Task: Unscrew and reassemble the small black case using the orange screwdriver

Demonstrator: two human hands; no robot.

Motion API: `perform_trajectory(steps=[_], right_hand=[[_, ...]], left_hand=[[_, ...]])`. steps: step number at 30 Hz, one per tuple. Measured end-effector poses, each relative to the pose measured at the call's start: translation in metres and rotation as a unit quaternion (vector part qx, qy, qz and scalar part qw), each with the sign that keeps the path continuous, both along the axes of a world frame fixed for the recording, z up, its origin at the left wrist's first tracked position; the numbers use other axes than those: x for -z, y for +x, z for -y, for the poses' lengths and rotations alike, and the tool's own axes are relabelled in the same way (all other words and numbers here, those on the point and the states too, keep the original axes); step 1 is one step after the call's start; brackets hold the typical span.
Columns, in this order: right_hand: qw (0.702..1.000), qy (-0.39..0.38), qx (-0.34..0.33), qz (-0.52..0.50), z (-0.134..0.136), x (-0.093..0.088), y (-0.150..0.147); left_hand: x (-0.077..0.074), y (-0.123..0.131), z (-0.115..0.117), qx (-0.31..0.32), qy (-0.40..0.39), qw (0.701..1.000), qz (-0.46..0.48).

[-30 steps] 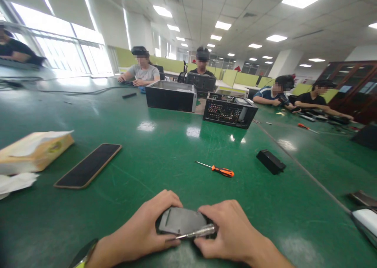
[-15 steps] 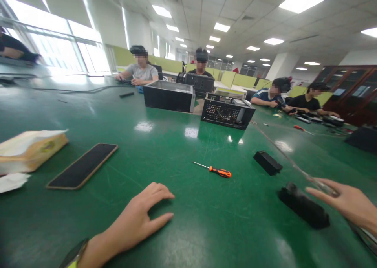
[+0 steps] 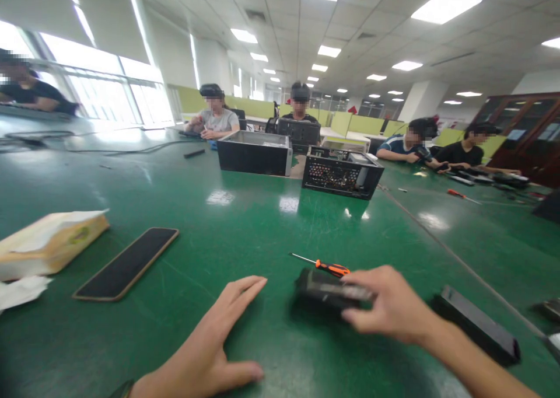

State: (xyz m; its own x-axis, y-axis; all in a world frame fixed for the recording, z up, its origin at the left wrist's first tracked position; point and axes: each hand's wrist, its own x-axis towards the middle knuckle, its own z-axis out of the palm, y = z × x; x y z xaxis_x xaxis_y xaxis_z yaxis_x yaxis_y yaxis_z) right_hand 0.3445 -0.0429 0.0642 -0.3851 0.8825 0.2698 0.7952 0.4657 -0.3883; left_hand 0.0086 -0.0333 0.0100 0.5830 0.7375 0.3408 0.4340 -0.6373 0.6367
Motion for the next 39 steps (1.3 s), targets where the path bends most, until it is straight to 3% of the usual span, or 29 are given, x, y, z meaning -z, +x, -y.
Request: perform_trajectory(steps=[2,4,6,8,9,12,16,20,23,27,31,39], right_hand=[[0.992,-0.076,-0.079,0.056,0.021,0.008,-0.059],[0.989,-0.100,-0.093,0.053,0.024,0.017,-0.082],[0.995,-0.090,-0.012,0.048,0.009,0.028,-0.067],[0.982,-0.053,0.162,0.078,-0.013,0.039,-0.028],[0.959,-0.028,0.259,0.115,-0.025,0.046,-0.008],[0.935,-0.002,0.323,0.150,-0.046,0.061,0.033],[0.939,0.041,0.303,0.158,-0.052,0.068,0.021],[0.975,0.038,0.171,0.136,-0.059,0.057,-0.012],[0.989,0.001,0.121,0.088,-0.054,0.037,-0.020],[0.992,-0.091,0.046,-0.069,-0.023,-0.007,-0.015],[0.993,-0.103,0.001,-0.059,0.001,-0.040,-0.016],[0.994,-0.105,-0.001,-0.006,-0.002,-0.038,-0.017]], left_hand=[[-0.001,0.003,0.006,0.025,0.008,1.000,0.000],[-0.001,0.005,0.009,0.054,-0.012,0.998,-0.021],[-0.003,0.006,0.011,0.035,-0.037,0.999,-0.012],[-0.004,0.006,0.010,0.019,-0.056,0.998,0.011],[-0.005,0.006,0.010,0.013,-0.065,0.998,0.020],[-0.007,0.008,0.010,-0.001,-0.098,0.995,0.020],[-0.006,0.012,0.010,0.003,-0.115,0.993,0.023],[-0.002,0.012,0.010,0.014,-0.091,0.995,0.031],[0.000,0.009,0.010,0.017,-0.081,0.996,0.023],[0.001,0.008,0.009,0.028,-0.084,0.996,0.021],[-0.001,0.008,0.008,0.035,-0.083,0.996,0.016],[-0.001,0.008,0.007,0.038,-0.073,0.996,0.027]])
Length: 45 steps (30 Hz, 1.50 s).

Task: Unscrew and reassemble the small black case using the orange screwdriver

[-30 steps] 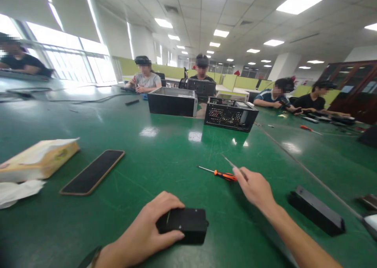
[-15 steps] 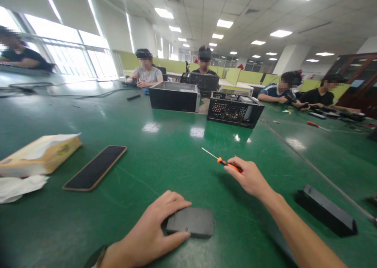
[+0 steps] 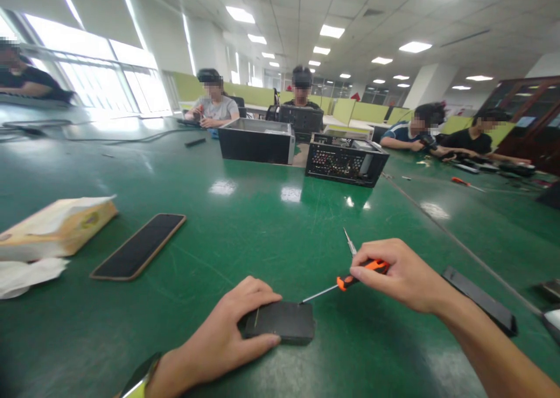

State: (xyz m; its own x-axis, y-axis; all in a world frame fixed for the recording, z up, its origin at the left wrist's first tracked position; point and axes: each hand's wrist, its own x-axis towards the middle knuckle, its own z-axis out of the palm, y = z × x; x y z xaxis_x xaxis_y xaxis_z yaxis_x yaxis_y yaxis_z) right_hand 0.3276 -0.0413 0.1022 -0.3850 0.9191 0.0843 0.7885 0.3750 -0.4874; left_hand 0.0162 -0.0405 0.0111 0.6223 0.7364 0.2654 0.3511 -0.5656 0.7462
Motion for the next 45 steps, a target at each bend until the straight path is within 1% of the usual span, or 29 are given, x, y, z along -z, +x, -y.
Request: perform_trajectory(steps=[4,9,12,14,17,19,21,24,26,30,35,40,45], right_hand=[[0.999,0.029,-0.023,0.032,0.000,-0.007,0.000],[0.989,0.070,-0.072,0.106,0.004,-0.027,-0.012],[0.984,0.141,-0.063,0.085,0.010,-0.036,-0.026],[0.981,0.168,-0.047,0.078,0.013,-0.039,-0.035],[0.984,0.149,-0.047,0.091,0.016,-0.043,-0.041],[0.986,0.127,-0.064,0.089,0.017,-0.047,-0.040],[0.986,0.129,-0.064,0.084,0.019,-0.050,-0.038],[0.982,0.181,-0.017,0.052,0.023,-0.048,-0.039],[0.983,0.182,-0.010,0.023,0.026,-0.044,-0.045],[0.989,0.141,-0.041,0.008,0.028,-0.035,-0.058],[0.990,0.132,-0.036,0.017,0.023,-0.030,-0.058],[0.989,0.137,-0.051,0.031,0.022,-0.031,-0.056],[0.981,0.163,-0.099,0.044,0.026,-0.037,-0.055]], left_hand=[[0.001,0.001,0.000,0.000,-0.002,1.000,0.013],[0.000,0.002,0.000,0.003,-0.005,1.000,0.023],[0.000,0.002,-0.001,0.004,-0.006,1.000,0.028],[0.000,0.002,0.000,0.004,-0.006,1.000,0.030],[0.000,0.001,0.000,0.007,-0.005,1.000,0.026],[-0.001,0.000,0.000,0.009,-0.005,1.000,0.024],[-0.001,0.000,0.001,0.008,-0.003,1.000,0.025],[0.000,0.001,0.000,0.008,0.002,1.000,0.028],[0.001,0.001,0.000,0.010,0.006,0.999,0.030],[0.003,0.001,-0.002,0.012,0.015,0.999,0.025],[0.002,0.001,-0.002,0.015,0.014,1.000,0.021],[0.002,0.000,-0.002,0.016,0.013,1.000,0.023],[0.003,-0.001,-0.003,0.022,0.023,0.999,0.019]])
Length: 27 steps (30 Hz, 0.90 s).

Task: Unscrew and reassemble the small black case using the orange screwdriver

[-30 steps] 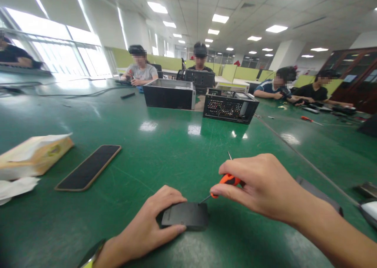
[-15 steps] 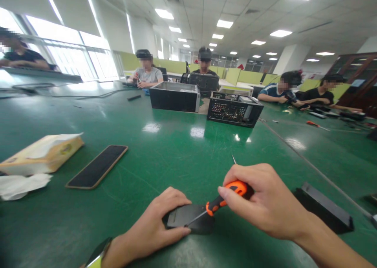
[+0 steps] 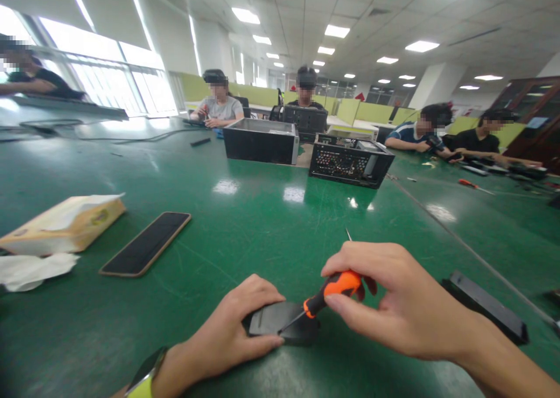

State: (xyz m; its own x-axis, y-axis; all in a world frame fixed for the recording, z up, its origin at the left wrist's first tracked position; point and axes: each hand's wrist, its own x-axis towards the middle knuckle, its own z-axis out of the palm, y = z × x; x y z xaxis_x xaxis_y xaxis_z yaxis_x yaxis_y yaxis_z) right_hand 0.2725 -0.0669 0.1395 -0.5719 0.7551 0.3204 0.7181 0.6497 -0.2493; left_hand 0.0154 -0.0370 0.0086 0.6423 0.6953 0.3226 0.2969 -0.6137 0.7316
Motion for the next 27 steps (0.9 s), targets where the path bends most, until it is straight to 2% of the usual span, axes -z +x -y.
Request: perform_trajectory(steps=[4,7,10,12,13,15,16,18,20,23,27], right_hand=[[0.999,-0.001,-0.026,0.031,0.006,-0.009,-0.001],[0.997,-0.045,-0.057,0.034,0.013,-0.018,-0.003],[0.998,-0.042,-0.037,0.008,0.009,-0.013,0.002],[0.998,0.001,0.043,-0.052,-0.005,0.009,0.013],[0.991,0.017,0.099,-0.089,-0.014,0.027,0.020],[0.957,0.044,0.227,-0.173,-0.036,0.068,0.036],[0.947,0.030,0.263,-0.181,-0.046,0.089,0.043],[0.947,0.009,0.278,-0.162,-0.062,0.126,0.053],[0.944,0.010,0.295,-0.148,-0.072,0.148,0.062],[0.925,0.013,0.356,-0.137,-0.076,0.155,0.078],[0.915,-0.043,0.380,-0.131,-0.055,0.134,0.093]], left_hand=[[0.000,0.000,-0.001,-0.002,0.006,1.000,-0.001],[0.000,-0.001,0.000,-0.001,0.008,1.000,-0.001],[0.001,-0.001,0.000,0.000,0.011,1.000,-0.002],[0.001,0.000,0.000,-0.003,0.011,1.000,-0.005],[0.001,0.000,0.000,-0.006,0.011,1.000,-0.006],[0.001,0.000,0.000,-0.012,0.013,1.000,-0.007],[0.001,0.001,0.000,-0.015,0.014,1.000,-0.007],[0.001,0.001,0.000,-0.015,0.016,1.000,-0.010],[0.000,0.001,-0.001,-0.017,0.017,1.000,-0.014],[0.000,0.001,-0.001,-0.022,0.021,0.999,-0.018],[0.000,0.000,0.001,-0.025,0.024,0.999,-0.021]])
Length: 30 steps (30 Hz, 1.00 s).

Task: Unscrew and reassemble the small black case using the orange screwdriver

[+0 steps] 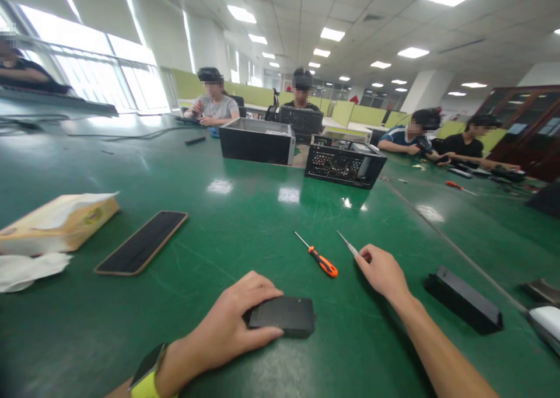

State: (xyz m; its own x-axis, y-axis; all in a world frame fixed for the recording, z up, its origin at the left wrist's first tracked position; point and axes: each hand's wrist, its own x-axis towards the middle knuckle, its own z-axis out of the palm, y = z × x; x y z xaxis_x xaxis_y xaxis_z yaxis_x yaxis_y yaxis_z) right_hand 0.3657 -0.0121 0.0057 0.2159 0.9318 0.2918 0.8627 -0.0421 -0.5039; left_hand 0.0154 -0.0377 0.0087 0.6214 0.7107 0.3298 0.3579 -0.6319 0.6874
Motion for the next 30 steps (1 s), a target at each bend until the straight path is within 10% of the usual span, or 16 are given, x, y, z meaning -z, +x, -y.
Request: perform_trajectory(steps=[7,30], right_hand=[[0.942,-0.149,-0.295,-0.062,0.089,-0.051,-0.043],[0.959,-0.103,-0.262,0.001,0.085,-0.009,-0.055]], left_hand=[[0.001,0.000,0.002,-0.001,-0.002,1.000,-0.014],[-0.005,-0.003,0.001,-0.009,-0.003,0.998,0.057]])
